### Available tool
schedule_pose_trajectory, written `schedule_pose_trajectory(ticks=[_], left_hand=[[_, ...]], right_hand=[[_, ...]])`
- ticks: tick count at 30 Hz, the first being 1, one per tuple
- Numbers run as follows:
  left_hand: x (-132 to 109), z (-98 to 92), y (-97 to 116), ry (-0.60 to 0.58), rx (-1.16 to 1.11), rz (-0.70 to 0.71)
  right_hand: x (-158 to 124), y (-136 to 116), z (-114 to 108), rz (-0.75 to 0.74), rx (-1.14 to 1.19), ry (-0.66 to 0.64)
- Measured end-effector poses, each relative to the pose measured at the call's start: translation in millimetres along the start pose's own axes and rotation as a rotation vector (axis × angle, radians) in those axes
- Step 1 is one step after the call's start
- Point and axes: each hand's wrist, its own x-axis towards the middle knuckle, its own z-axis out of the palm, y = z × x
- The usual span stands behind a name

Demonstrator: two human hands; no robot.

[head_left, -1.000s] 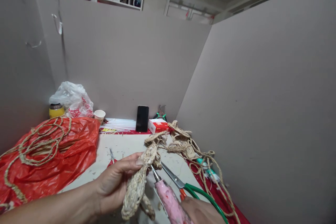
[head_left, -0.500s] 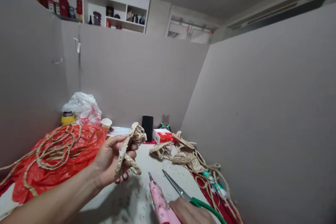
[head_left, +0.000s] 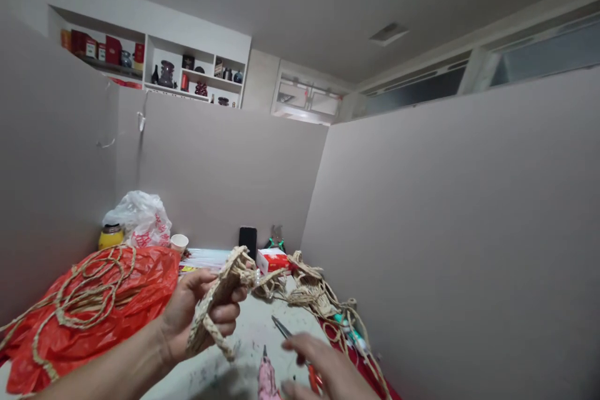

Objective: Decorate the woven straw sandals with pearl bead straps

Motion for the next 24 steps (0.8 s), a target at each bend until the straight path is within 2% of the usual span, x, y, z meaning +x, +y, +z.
schedule_pose_trajectory(ticks=[2,4,6,8,12,16,19,24], left_hand=[[1,-0.5,-8,-0.020,0.018,-0.051],[1,-2.2,-15,-0.046,0.036,-0.097],[0,-5.6,-20,-0.063,0.054,-0.145],[-3,-10.4,-26,-0.052,0.061,-0.183],[-13,-18.3,-37,0.053,0.045,-0.226],[-23,-19.0,-46,0.228,0.156,-0.165],[-31,-23.8,-41,0.291,0.283,-0.042],[-42,-36.6,-28,0.321,0.470,0.026]], right_hand=[[12,-22,-30,0.070,0.329,0.128],[29,-40,-52,0.072,0.632,0.204],[46,-50,-61,0.015,0.838,0.169],[61,-55,-59,-0.045,0.975,0.076],[79,-55,-41,-0.101,1.080,-0.056],[84,-47,-34,-0.061,1.114,-0.070],[83,-40,-36,-0.004,1.085,-0.068],[81,-42,-32,0.104,0.999,-0.128]])
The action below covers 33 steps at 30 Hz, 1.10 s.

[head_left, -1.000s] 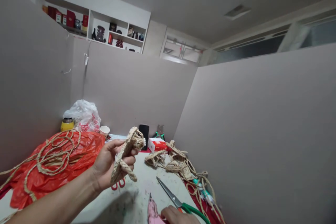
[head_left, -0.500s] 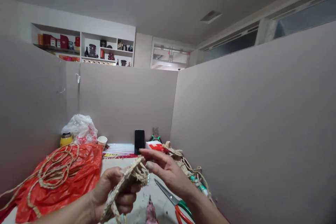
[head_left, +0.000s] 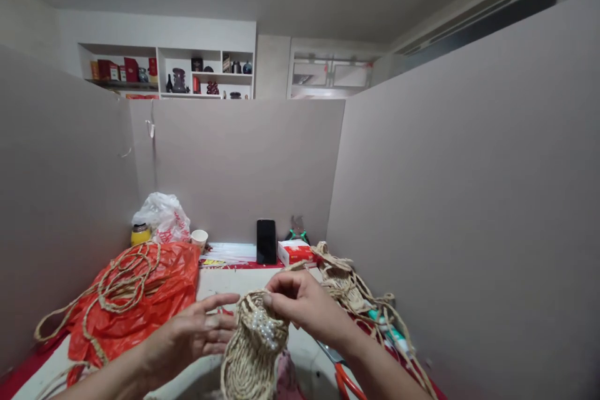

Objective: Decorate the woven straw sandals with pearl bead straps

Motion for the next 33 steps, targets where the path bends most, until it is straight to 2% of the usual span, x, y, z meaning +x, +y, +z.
schedule_pose_trajectory(ticks=[4,8,11,17,22,27,33], left_hand=[[1,8.8,-5,-0.004,0.276,0.066],[6,24.0,-14,0.106,0.439,0.092],[10,28.7,-19,0.155,0.398,0.079],[14,25.3,-18,0.167,0.242,0.058],[18,20.8,-13,0.263,0.194,0.133],[27,12.9,-15,0.390,0.180,0.205],[33,0.5,-23,0.423,0.196,0.234]], right_hand=[[1,6,14,0.059,-0.047,-0.007],[0,12,22,0.066,-0.082,-0.005],[-1,15,25,0.071,-0.082,-0.006],[0,29,21,0.103,-0.018,-0.015],[3,51,10,0.098,0.009,0.003],[1,55,9,0.081,-0.025,-0.104],[-1,56,20,0.150,-0.089,-0.164]])
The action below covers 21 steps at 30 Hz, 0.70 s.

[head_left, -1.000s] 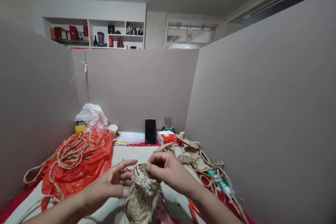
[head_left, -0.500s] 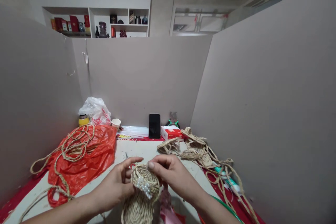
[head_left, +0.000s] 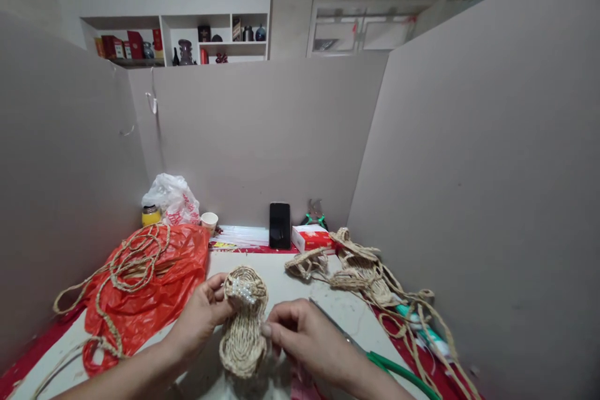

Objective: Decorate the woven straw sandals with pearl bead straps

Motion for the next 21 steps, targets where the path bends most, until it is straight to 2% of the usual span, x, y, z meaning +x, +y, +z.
schedule_pose_trajectory(ticks=[4,10,13,17,21], left_hand=[[6,-9.1,-5,0.051,-0.009,0.000],[18,-22.8,-16,0.095,-0.099,0.004],[21,-24.8,-20,0.100,-0.114,-0.015],[20,-23.4,-21,0.088,-0.120,-0.032],[16,-21.9,-21,0.084,-0.115,-0.051]], right_hand=[[3,7,-5,0.021,-0.028,-0.011],[8,14,-11,-0.002,-0.035,0.171],[9,18,-6,0.040,0.007,0.206],[9,21,3,0.112,0.103,0.148],[7,21,10,0.145,0.182,0.037]])
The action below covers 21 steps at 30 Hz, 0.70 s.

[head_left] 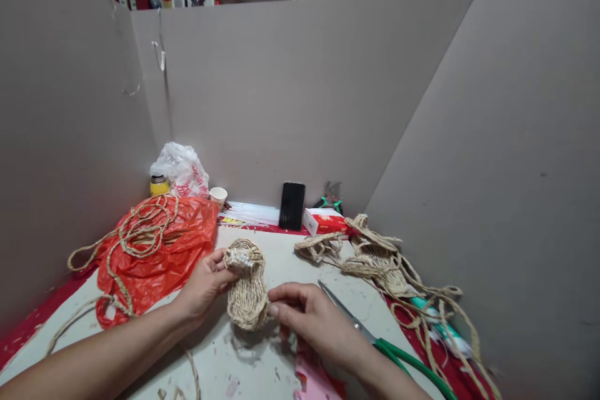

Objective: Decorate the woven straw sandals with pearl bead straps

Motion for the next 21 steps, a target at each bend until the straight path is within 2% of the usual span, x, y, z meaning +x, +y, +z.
schedule_pose_trajectory(ticks=[4,8,12,17,21], left_hand=[[-3,1.1,-2,-0.010,0.001,0.001],[-7,3.1,2,-0.050,0.004,0.014],[-13,6.0,11,-0.151,0.035,0.050],[-19,10.5,11,-0.238,-0.015,-0.071],[-18,10.8,7,-0.237,-0.027,-0.105]], right_hand=[[-2,1,9,0.011,0.012,-0.075],[-3,-1,14,0.048,-0.020,-0.021],[-5,-5,13,0.086,-0.030,0.029],[-8,-9,13,0.078,-0.052,0.066],[-6,-6,12,-0.001,-0.141,0.083]])
